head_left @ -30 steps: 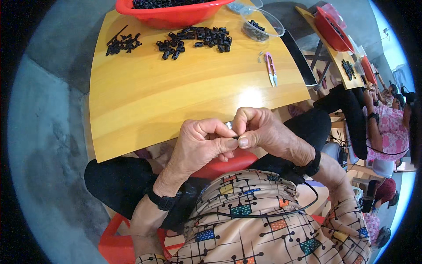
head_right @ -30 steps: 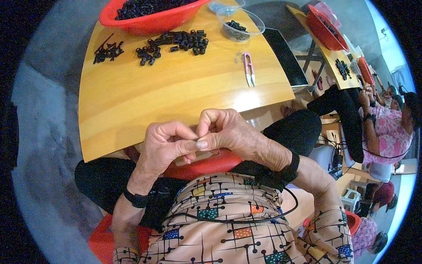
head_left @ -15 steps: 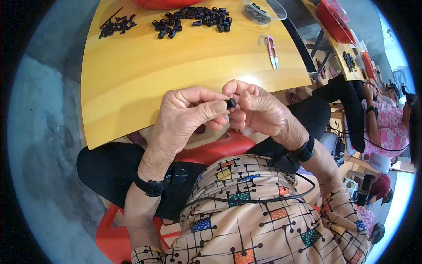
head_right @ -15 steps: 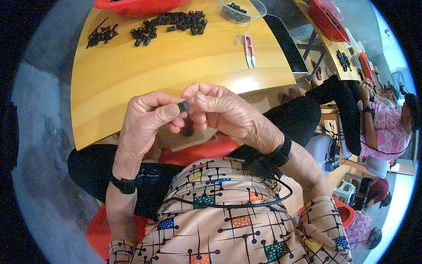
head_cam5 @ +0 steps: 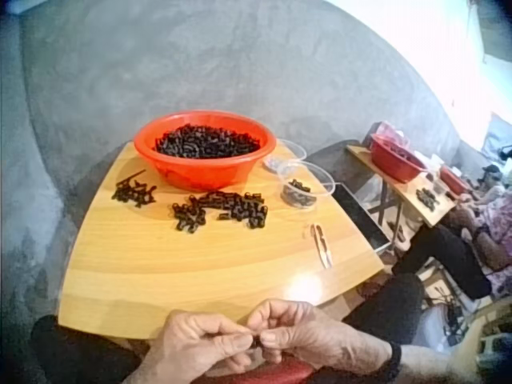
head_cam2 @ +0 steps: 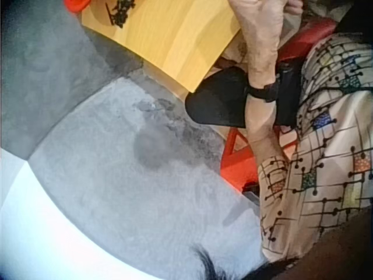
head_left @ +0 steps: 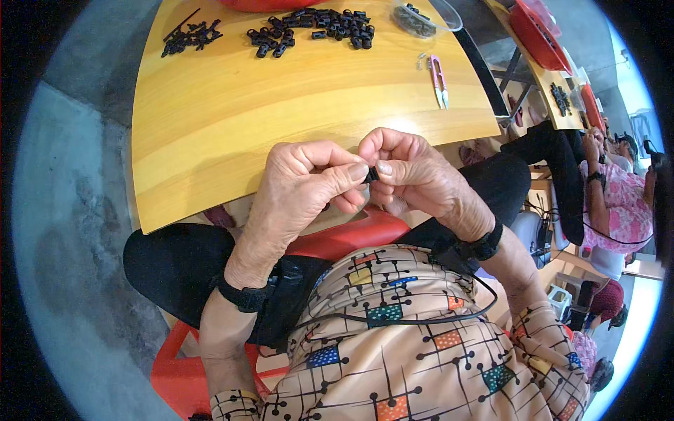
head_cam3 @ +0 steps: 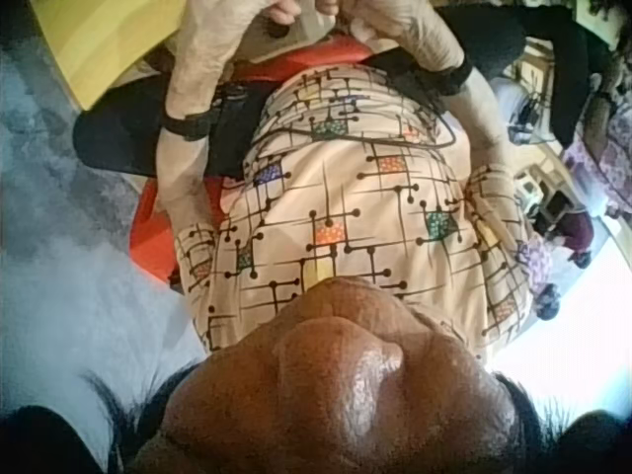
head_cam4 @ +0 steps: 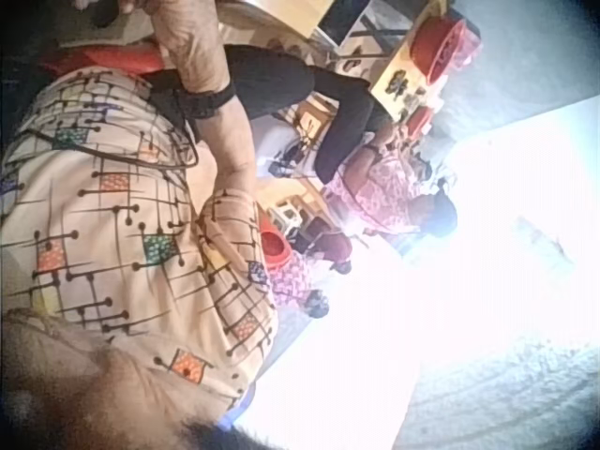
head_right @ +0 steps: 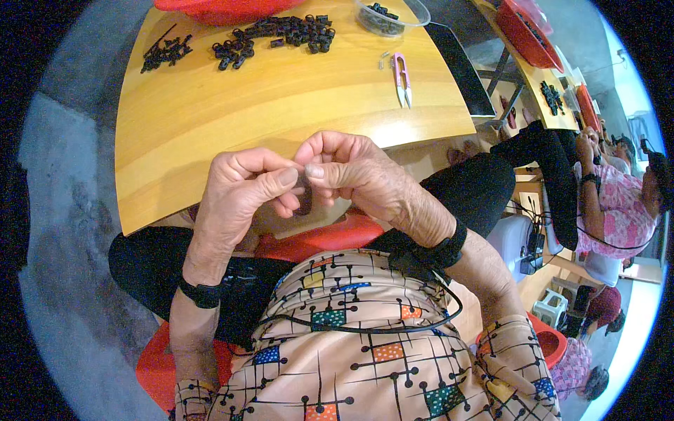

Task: Assembling small black plastic sleeves by inserting metal pins into them.

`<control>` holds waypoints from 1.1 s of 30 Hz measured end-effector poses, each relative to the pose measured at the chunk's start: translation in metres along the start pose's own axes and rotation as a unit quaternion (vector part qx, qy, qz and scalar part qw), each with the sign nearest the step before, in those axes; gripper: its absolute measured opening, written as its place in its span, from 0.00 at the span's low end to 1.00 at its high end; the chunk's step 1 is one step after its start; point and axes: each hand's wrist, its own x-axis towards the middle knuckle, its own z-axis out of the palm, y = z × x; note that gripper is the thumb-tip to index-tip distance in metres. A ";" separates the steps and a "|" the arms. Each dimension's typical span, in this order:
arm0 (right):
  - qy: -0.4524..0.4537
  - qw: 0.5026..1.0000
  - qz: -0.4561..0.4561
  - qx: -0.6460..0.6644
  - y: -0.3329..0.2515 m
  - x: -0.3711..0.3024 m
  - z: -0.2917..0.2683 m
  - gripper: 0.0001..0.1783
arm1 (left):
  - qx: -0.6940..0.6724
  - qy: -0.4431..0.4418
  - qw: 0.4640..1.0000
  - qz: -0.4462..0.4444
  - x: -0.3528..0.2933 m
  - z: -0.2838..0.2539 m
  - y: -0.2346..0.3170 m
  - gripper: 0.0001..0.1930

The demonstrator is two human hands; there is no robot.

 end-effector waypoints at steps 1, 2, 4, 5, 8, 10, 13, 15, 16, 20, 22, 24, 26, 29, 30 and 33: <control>-0.001 1.000 0.007 -0.001 -0.001 -0.001 0.001 0.11 | 0.000 -0.001 1.000 0.001 0.000 0.001 0.000 0.07; -0.002 1.000 0.013 -0.002 -0.001 -0.002 0.001 0.11 | -0.004 0.002 1.000 0.000 0.000 0.002 -0.001 0.08; 0.006 1.000 0.011 -0.015 -0.003 -0.002 0.004 0.11 | -0.005 0.000 1.000 0.009 0.001 0.002 -0.001 0.08; 0.016 1.000 0.012 -0.023 -0.002 -0.003 0.006 0.11 | 0.000 0.012 1.000 -0.003 -0.001 0.003 -0.001 0.07; 0.063 0.996 -0.001 -0.070 -0.004 -0.009 0.007 0.09 | 0.004 0.021 1.000 -0.001 0.002 0.006 -0.005 0.07; 0.096 0.984 -0.026 -0.147 -0.011 -0.012 0.021 0.09 | 0.007 0.060 0.998 0.010 0.002 0.009 -0.004 0.07; 0.147 0.929 -0.087 -0.328 -0.021 -0.016 0.033 0.09 | -0.032 0.070 0.997 0.032 0.003 0.013 -0.002 0.08; 0.148 0.910 -0.097 -0.376 -0.029 -0.015 0.034 0.08 | -0.049 0.068 0.996 0.039 0.007 0.012 -0.004 0.10; 0.150 0.889 -0.101 -0.420 -0.033 -0.015 0.035 0.07 | -0.049 0.068 0.996 0.044 0.009 0.013 -0.006 0.10; 0.163 0.888 -0.199 -0.381 -0.063 0.000 0.010 0.07 | -0.067 0.072 0.991 0.090 0.016 0.010 -0.007 0.12; 0.202 0.839 -0.249 -0.440 -0.100 0.013 0.001 0.07 | -0.044 0.083 0.990 0.105 0.015 0.003 -0.006 0.13; 0.240 0.812 -0.281 -0.452 -0.139 0.025 -0.023 0.08 | -0.024 0.094 0.990 0.099 0.017 0.000 -0.001 0.14; 0.280 0.803 -0.300 -0.433 -0.164 0.042 -0.053 0.08 | -0.023 0.088 0.991 0.100 0.018 -0.001 -0.001 0.13; 0.300 0.778 -0.276 -0.479 -0.180 0.061 -0.083 0.11 | -0.017 0.086 0.992 0.095 0.018 -0.002 -0.001 0.13; 0.313 0.756 -0.262 -0.512 -0.180 0.066 -0.083 0.12 | -0.014 0.086 0.992 0.091 0.017 -0.003 0.000 0.12; 0.306 0.707 -0.297 -0.564 -0.168 0.076 -0.076 0.15 | -0.016 0.091 0.992 0.086 0.016 -0.005 0.000 0.11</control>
